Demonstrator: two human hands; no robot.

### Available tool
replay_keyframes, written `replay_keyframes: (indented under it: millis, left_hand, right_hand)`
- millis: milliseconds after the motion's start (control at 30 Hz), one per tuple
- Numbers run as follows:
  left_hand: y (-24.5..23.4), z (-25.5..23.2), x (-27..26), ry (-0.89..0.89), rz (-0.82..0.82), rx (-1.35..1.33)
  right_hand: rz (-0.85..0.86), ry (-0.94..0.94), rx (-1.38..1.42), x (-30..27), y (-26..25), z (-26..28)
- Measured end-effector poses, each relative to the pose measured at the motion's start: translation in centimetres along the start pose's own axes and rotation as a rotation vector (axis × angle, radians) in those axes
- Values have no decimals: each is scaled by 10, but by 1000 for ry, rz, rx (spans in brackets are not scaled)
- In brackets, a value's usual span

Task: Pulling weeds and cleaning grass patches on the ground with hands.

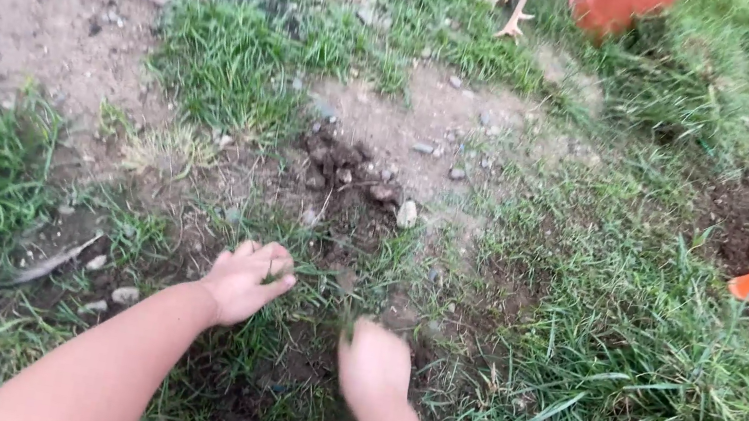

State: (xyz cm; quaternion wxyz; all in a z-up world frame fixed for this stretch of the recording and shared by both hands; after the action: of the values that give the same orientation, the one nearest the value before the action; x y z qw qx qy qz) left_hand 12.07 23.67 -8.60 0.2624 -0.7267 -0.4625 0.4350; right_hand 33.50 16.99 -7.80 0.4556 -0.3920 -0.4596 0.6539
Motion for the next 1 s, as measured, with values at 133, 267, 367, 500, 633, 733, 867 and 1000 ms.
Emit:
replay_keyframes:
  millis: [133, 267, 367, 500, 633, 733, 867, 1000]
  left_hand:
    - [-9, -16, -28, -302, 262, 25]
    - [-36, -47, -18, -224, 103, 168]
    - [-59, -100, -51, -181, 120, 407]
    - [-69, -175, -60, -13, 236, 428]
    - [-83, -253, -84, 144, 383, 413]
    - [-88, -301, -95, 235, 405, 348]
    - [-104, -389, -116, 296, 167, 331]
    - [-82, -463, -128, 285, 34, 349]
  right_hand:
    - [-8, 24, 73, -67, -31, 3]
    - [-94, 277, 405, -60, -84, -49]
    - [-71, 588, 914, -73, -118, -98]
    - [-70, 738, 1652, -98, -218, -101]
    - [-115, 739, 1555, -127, -321, -111]
    - [-163, 747, 1334, -154, -379, -126]
    - [-296, 713, 1268, -174, -391, -212]
    - [-432, 600, 960, -174, -367, -307]
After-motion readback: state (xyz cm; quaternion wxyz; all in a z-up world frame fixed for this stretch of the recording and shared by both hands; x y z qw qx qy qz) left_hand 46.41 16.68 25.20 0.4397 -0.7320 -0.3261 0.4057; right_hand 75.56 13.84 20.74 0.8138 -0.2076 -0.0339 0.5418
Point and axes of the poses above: each hand's wrist, its own x-axis towards the middle knuckle, its own y-axis out of the palm, z = x × y, the point moved 5 cm from there along x, towards the middle knuckle, and after that the axes turned 12 degrees about -y, right-handed, at the moved point
